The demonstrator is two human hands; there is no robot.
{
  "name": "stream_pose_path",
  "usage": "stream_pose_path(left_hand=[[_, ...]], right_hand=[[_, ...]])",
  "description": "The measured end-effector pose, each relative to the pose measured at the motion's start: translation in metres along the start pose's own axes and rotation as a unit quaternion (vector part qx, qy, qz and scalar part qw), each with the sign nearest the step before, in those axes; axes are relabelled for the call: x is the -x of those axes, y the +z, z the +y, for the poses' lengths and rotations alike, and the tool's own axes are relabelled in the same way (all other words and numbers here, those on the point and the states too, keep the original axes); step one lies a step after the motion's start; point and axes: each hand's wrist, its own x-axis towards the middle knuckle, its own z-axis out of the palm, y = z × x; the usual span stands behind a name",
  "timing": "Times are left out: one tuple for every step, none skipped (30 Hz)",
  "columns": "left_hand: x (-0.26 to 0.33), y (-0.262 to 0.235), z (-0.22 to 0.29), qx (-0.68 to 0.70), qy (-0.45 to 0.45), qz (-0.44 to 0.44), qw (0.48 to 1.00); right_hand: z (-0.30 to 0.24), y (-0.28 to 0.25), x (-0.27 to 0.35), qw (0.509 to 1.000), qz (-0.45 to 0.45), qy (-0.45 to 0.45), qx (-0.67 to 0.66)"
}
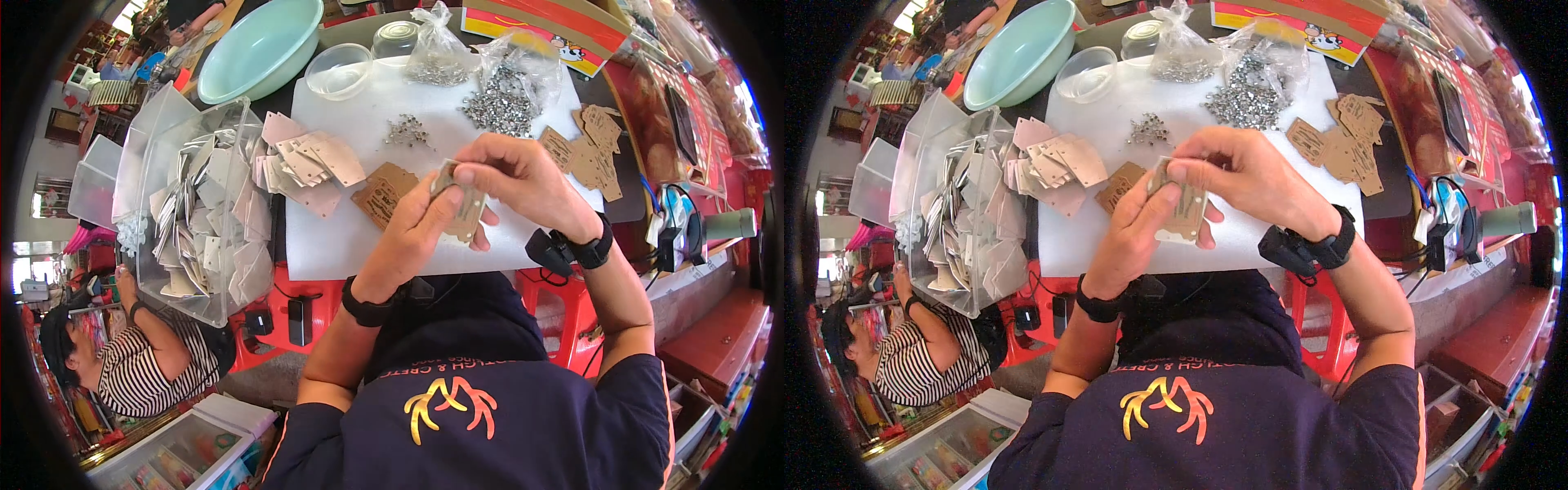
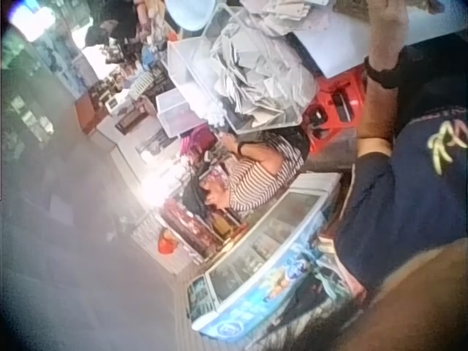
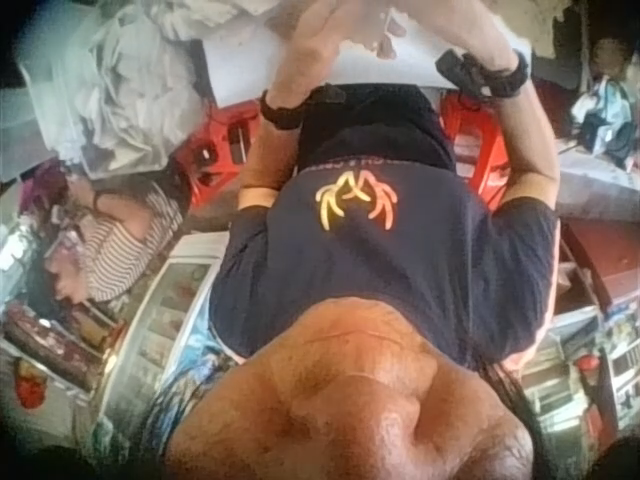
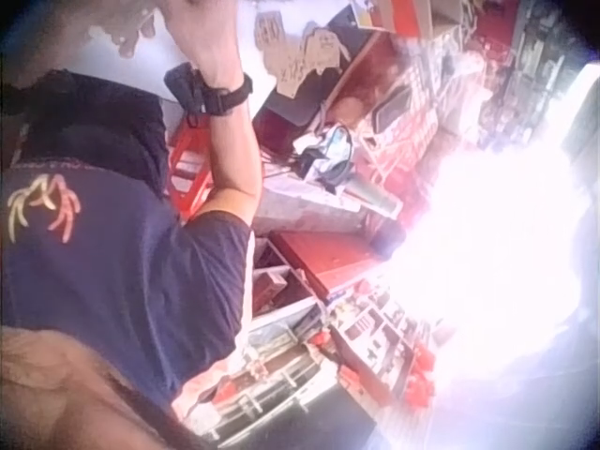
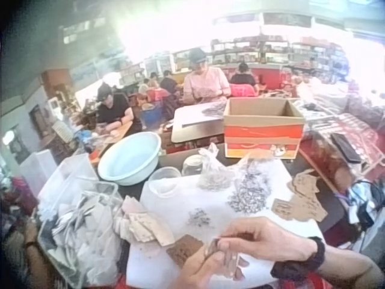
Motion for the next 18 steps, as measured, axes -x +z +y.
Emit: stream_pose_path(left_hand=[[0.0,0.001,0.0,0.0,0.0,-0.001,1.0],[-0.001,0.002,-0.001,0.014,-0.003,0.02,1.0],[0.0,0.003,-0.001,0.028,-0.005,0.043,0.999],[0.001,0.002,-0.002,0.042,-0.008,0.066,0.997],[0.001,0.001,-0.001,0.042,-0.008,0.068,0.997],[0.003,0.0,0.001,0.062,0.0,0.103,0.993],[0.004,0.0,0.002,0.081,0.008,0.138,0.987],[0.003,0.0,0.001,0.082,0.008,0.139,0.987],[0.002,0.001,0.0,0.073,0.034,0.157,0.984],[0.002,0.002,-0.001,0.064,0.06,0.175,0.981],[0.001,0.002,-0.002,0.065,0.06,0.176,0.98],[0.001,0.003,-0.001,0.056,0.06,0.181,0.98],[0.001,0.003,0.0,0.048,0.06,0.185,0.98],[0.001,0.004,0.001,0.048,0.06,0.185,0.98],[0.001,0.005,0.002,0.049,0.063,0.183,0.98],[0.001,0.006,0.003,0.05,0.065,0.179,0.98],[0.002,0.007,0.004,0.051,0.065,0.18,0.98],[0.003,0.006,0.006,0.028,0.063,0.169,0.983]], right_hand=[[0.001,-0.001,0.0,0.999,-0.035,0.006,-0.017],[0.001,-0.001,-0.001,0.997,-0.071,0.011,-0.034],[-0.005,-0.005,-0.001,0.997,-0.063,0.041,0.021],[-0.005,-0.005,-0.002,0.997,-0.065,0.041,0.02],[-0.004,-0.005,-0.002,0.998,-0.014,0.054,-0.029],[-0.003,-0.005,0.0,0.994,0.04,0.067,-0.078],[0.002,-0.005,0.001,0.992,0.058,0.064,-0.092],[0.004,-0.003,0.003,0.992,0.057,0.065,-0.092],[0.005,0.001,0.006,0.989,0.076,0.071,-0.11],[0.006,0.004,0.009,0.984,0.094,0.078,-0.127],[0.008,0.006,0.012,0.981,0.094,0.081,-0.146],[0.01,0.006,0.014,0.981,0.093,0.082,-0.146],[0.011,0.006,0.016,0.98,0.096,0.077,-0.158],[0.011,0.006,0.018,0.978,0.098,0.072,-0.169],[0.01,0.007,0.019,0.978,0.098,0.073,-0.169],[0.009,0.008,0.021,0.976,0.104,0.074,-0.177],[0.008,0.009,0.022,0.974,0.111,0.074,-0.184],[0.009,0.008,0.023,0.974,0.111,0.075,-0.184]])
